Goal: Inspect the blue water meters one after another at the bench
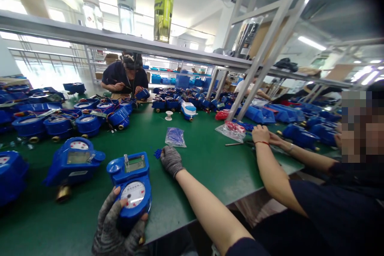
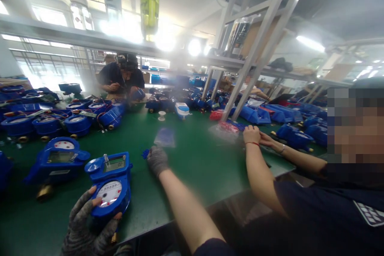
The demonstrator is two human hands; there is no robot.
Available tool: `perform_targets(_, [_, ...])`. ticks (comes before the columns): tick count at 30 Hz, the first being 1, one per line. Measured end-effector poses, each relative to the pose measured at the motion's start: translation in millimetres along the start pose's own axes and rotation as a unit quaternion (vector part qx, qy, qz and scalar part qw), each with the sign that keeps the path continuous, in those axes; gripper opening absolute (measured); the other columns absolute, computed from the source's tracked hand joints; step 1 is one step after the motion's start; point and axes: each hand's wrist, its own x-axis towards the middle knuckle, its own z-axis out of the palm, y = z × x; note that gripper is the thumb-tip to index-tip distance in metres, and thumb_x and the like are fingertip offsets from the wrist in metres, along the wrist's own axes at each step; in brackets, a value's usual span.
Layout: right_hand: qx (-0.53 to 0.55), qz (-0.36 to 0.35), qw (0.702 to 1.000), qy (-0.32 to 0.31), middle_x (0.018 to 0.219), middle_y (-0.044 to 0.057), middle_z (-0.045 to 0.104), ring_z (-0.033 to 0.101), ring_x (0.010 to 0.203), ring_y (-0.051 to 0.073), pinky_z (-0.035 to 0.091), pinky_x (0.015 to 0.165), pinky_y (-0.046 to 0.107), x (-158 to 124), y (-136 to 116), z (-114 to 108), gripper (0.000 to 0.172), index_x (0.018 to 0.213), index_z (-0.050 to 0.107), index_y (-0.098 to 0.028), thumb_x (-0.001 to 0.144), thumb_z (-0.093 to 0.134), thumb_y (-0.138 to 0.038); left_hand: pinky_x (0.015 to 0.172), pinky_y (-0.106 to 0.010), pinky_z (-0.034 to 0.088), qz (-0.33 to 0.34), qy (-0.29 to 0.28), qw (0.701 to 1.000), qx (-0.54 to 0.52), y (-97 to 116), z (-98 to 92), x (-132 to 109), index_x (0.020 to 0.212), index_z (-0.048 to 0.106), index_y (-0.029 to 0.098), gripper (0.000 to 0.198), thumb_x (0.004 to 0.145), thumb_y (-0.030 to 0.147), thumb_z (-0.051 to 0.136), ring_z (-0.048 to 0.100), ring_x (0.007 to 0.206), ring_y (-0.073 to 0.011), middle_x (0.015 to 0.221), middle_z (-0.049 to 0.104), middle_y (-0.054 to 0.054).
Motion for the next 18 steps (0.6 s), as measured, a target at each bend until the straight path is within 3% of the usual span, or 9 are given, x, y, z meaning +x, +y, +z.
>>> perform_targets(2, [-0.011, -0.013, 1.0, -0.003, 0.108, 0.012, 0.065, 0.058, 0.101, 0.019, 0.041, 0.09, 0.028, -9.7, 3.3, -5.1, 0.028, 0.106, 0.063, -0.015, 0.095, 0.039, -0.025, 0.094, -0.048, 0.054, 0.009, 0.0, 1.0, -0.001, -1.5, 0.6, -0.9, 0.114, 0.052, 0.027, 0.05, 0.071, 0.024, 0.079, 0.052, 0.124, -0.0316, 0.13, 0.052, -0.009])
perform_targets(7, [-0.04, -0.087, 0.994, -0.046, 0.111, 0.012, 0.064, 0.056, 0.105, 0.023, 0.04, 0.093, 0.031, -33.3, 12.7, -19.5, 0.026, 0.105, 0.066, -0.017, 0.092, 0.045, -0.025, 0.09, -0.048, 0.056, -0.066, 0.008, 0.998, -0.021, 5.8, 4.2, -4.9, 0.118, 0.05, 0.023, 0.05, 0.076, 0.032, 0.075, 0.053, 0.123, -0.0322, 0.137, 0.048, -0.014])
perform_targets(10, [-0.039, -0.104, 0.992, -0.064, 0.111, 0.01, 0.064, 0.056, 0.103, 0.022, 0.04, 0.09, 0.03, -36.4, 13.3, -24.9, 0.024, 0.104, 0.066, -0.019, 0.09, 0.048, -0.028, 0.091, -0.047, 0.055, -0.071, 0.008, 0.997, -0.014, 8.0, 4.2, -6.7, 0.117, 0.05, 0.022, 0.049, 0.076, 0.033, 0.075, 0.053, 0.123, -0.0309, 0.137, 0.048, -0.014])
perform_targets(18, [-0.011, -0.009, 0.996, -0.083, 0.096, 0.009, 0.067, 0.06, 0.085, 0.018, 0.04, 0.073, 0.027, -14.8, 12.9, -21.8, 0.02, 0.097, 0.066, -0.017, 0.088, 0.051, -0.026, 0.095, -0.046, 0.054, -0.054, -0.001, 0.998, -0.014, 11.4, 0.6, -2.7, 0.123, 0.048, 0.022, 0.051, 0.079, 0.028, 0.073, 0.05, 0.126, -0.0295, 0.139, 0.047, -0.014])
